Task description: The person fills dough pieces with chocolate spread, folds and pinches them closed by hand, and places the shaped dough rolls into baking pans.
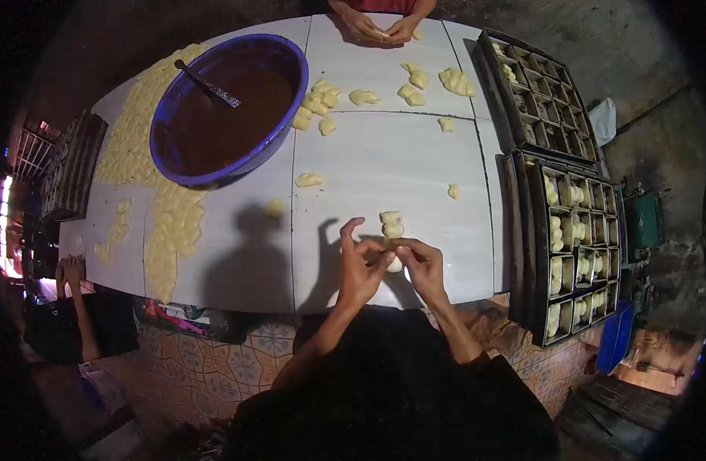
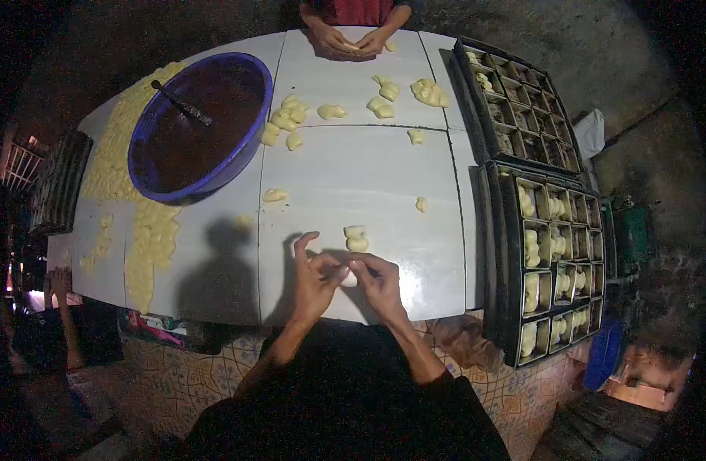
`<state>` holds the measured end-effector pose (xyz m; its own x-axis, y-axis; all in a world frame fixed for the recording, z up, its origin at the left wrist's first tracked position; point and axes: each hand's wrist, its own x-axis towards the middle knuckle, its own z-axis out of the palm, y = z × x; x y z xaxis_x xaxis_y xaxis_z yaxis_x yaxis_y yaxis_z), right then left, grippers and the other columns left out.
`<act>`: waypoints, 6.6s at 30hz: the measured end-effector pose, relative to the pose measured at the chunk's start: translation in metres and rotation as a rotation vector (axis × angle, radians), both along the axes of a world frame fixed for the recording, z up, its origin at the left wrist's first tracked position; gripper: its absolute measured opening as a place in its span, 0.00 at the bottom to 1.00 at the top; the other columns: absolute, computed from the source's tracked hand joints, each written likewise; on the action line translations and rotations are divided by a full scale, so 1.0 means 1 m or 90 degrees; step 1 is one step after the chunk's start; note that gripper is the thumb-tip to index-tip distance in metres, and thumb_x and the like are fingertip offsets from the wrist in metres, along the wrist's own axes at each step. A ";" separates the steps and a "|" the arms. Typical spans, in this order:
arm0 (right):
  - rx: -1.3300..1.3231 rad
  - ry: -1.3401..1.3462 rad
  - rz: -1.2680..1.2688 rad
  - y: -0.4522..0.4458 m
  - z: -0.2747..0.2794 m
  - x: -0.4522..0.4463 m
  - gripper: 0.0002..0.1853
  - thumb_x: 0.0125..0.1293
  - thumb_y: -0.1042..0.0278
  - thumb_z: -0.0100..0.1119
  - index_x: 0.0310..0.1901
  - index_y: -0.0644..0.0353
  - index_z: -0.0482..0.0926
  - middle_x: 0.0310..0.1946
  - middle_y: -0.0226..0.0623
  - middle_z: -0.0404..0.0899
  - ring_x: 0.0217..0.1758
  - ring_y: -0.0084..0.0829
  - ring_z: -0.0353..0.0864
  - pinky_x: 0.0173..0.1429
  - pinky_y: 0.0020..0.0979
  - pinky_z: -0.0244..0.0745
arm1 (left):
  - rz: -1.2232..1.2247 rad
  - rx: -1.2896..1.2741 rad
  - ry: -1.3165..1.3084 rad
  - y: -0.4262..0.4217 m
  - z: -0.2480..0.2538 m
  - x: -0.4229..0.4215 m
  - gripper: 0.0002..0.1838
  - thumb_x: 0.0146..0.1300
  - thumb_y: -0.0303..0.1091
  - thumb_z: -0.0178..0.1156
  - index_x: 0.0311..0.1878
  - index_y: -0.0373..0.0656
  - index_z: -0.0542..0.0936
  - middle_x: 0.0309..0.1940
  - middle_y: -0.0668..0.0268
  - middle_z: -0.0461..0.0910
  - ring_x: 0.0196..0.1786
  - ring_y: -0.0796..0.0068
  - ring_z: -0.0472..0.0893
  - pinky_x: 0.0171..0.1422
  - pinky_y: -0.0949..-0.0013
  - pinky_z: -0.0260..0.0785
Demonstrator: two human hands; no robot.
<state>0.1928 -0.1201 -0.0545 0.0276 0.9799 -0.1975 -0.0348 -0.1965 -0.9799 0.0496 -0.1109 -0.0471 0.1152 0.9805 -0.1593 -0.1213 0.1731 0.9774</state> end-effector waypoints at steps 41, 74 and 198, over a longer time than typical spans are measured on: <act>0.276 -0.183 0.187 0.061 0.023 -0.076 0.13 0.63 0.74 0.59 0.50 0.58 0.82 0.49 0.41 0.73 0.54 0.32 0.73 0.50 0.30 0.73 | 0.260 0.018 0.000 0.020 0.008 -0.060 0.09 0.63 0.24 0.62 0.44 0.32 0.83 0.36 0.66 0.83 0.39 0.83 0.78 0.45 0.79 0.70; -0.149 0.610 0.049 0.081 -0.022 -0.060 0.22 0.73 0.64 0.51 0.65 0.59 0.64 0.52 0.40 0.73 0.48 0.26 0.77 0.43 0.24 0.77 | -0.060 -0.226 -0.436 0.129 0.053 -0.083 0.45 0.68 0.67 0.37 0.60 0.25 0.68 0.50 0.45 0.77 0.49 0.55 0.78 0.59 0.54 0.68; 0.145 -0.120 -0.023 -0.011 0.011 0.008 0.12 0.65 0.74 0.58 0.50 0.63 0.79 0.44 0.38 0.76 0.43 0.21 0.72 0.32 0.23 0.69 | -0.085 0.016 0.097 0.001 0.006 0.007 0.10 0.60 0.26 0.66 0.41 0.35 0.75 0.34 0.65 0.77 0.36 0.83 0.77 0.37 0.77 0.72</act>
<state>0.2006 -0.1310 -0.0432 0.0782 0.9961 0.0398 0.1496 0.0277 -0.9884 0.0567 -0.1104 -0.0413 0.2216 0.9618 -0.1606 0.0502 0.1532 0.9869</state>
